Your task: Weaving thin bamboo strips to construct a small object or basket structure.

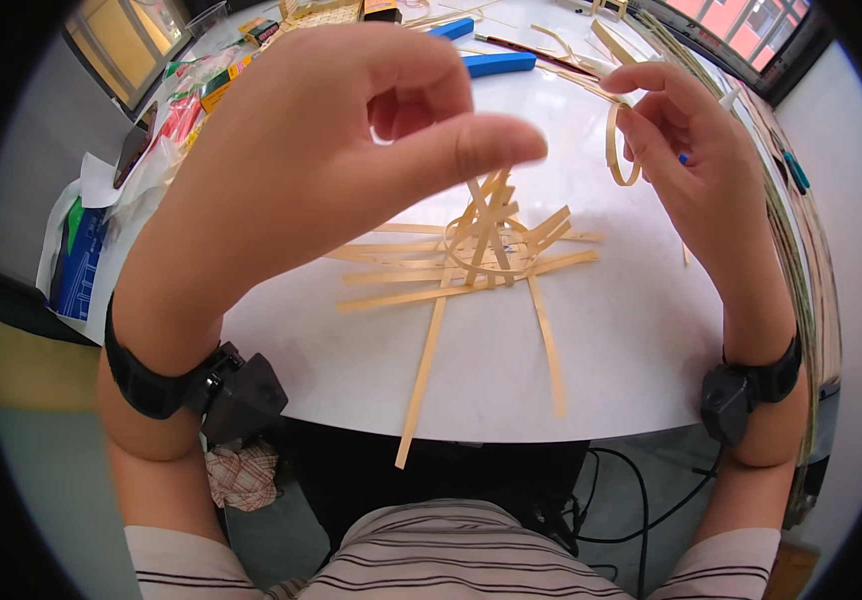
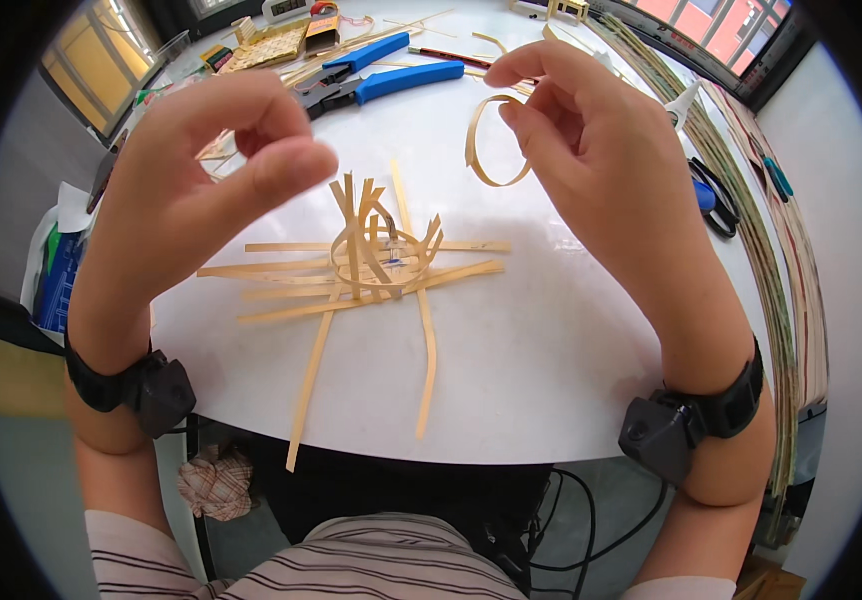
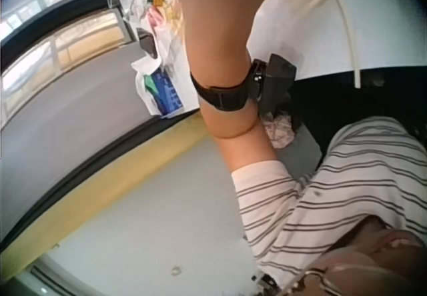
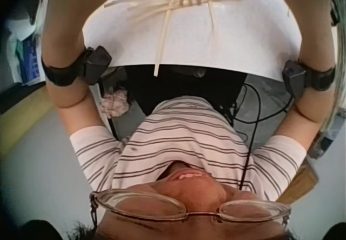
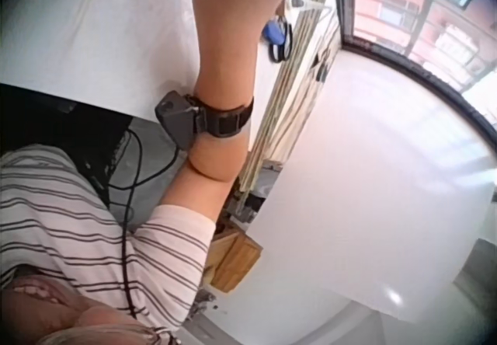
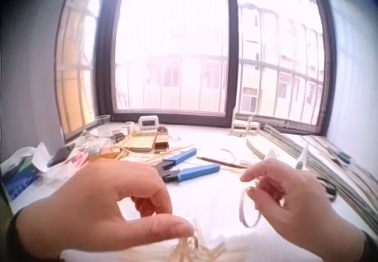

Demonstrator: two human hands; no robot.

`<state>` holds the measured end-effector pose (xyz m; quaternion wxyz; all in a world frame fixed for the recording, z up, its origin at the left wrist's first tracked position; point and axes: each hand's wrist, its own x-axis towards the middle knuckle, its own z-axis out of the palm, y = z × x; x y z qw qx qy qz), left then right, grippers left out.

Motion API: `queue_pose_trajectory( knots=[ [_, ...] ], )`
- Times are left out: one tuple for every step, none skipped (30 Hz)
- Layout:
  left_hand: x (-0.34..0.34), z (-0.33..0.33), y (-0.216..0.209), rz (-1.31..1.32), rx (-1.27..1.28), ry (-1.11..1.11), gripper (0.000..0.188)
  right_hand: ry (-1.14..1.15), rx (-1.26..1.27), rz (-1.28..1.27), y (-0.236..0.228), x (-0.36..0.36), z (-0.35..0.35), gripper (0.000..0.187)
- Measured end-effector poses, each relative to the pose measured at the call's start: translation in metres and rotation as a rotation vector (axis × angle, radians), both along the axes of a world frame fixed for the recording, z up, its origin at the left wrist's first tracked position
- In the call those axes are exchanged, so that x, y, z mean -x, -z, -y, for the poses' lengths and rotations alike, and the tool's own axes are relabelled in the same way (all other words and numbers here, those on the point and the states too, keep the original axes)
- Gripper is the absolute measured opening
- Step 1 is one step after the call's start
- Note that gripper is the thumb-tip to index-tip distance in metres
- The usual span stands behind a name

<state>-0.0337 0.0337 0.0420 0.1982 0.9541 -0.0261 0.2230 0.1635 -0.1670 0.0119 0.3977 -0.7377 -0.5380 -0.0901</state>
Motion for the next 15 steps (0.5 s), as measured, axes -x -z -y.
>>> queue_pose_trajectory(
  knots=[
    [0.002, -0.001, 0.000, -0.077, 0.023, 0.014, 0.020, 0.037, 0.022, 0.008, -0.002, -0.001, 0.002, 0.013],
    [0.003, -0.001, -0.001, -0.153, 0.045, 0.028, 0.022, 0.046, 0.019, 0.014, -0.003, 0.000, 0.003, 0.013],
    [0.001, -0.001, -0.003, -0.259, 0.108, 0.062, 0.024, 0.036, 0.053, 0.014, -0.003, 0.001, 0.005, 0.012],
    [-0.001, -0.002, -0.001, -0.247, 0.102, 0.074, 0.024, 0.029, 0.086, 0.018, -0.004, 0.001, 0.007, 0.012],
    [-0.001, -0.003, 0.004, -0.210, 0.054, 0.162, 0.026, 0.035, 0.103, 0.080, -0.005, 0.002, 0.008, 0.012],
    [0.000, -0.003, 0.007, -0.171, 0.005, 0.251, 0.028, 0.037, 0.096, 0.110, -0.003, 0.002, 0.007, 0.011],
    [0.003, -0.003, 0.006, -0.213, -0.014, 0.207, 0.032, 0.026, 0.057, 0.103, -0.002, 0.002, 0.005, 0.010],
    [0.004, -0.003, 0.007, -0.202, -0.018, 0.221, 0.032, 0.007, 0.017, 0.090, 0.001, 0.003, 0.002, 0.010],
    [0.003, -0.004, 0.009, -0.220, -0.018, 0.216, 0.031, -0.005, 0.030, 0.077, 0.001, 0.003, 0.000, 0.010],
    [0.002, -0.003, 0.010, -0.238, -0.018, 0.212, 0.030, 0.033, 0.120, 0.054, -0.003, 0.007, 0.000, 0.011],
    [0.002, 0.000, 0.009, -0.290, 0.018, 0.184, 0.025, 0.026, 0.142, 0.062, -0.003, 0.006, 0.000, 0.012],
    [-0.001, 0.001, 0.010, -0.281, 0.014, 0.196, 0.025, 0.018, 0.165, 0.069, -0.001, 0.004, 0.001, 0.013],
    [-0.001, 0.002, 0.010, -0.289, -0.012, 0.207, 0.022, 0.022, 0.159, 0.073, 0.000, 0.003, 0.001, 0.013],
    [-0.002, 0.003, 0.011, -0.297, -0.038, 0.217, 0.020, 0.016, 0.186, 0.059, 0.001, 0.003, 0.001, 0.014],
    [-0.001, 0.004, 0.010, -0.294, -0.044, 0.217, 0.020, 0.009, 0.213, 0.045, 0.001, 0.002, 0.002, 0.015]
  ],
)
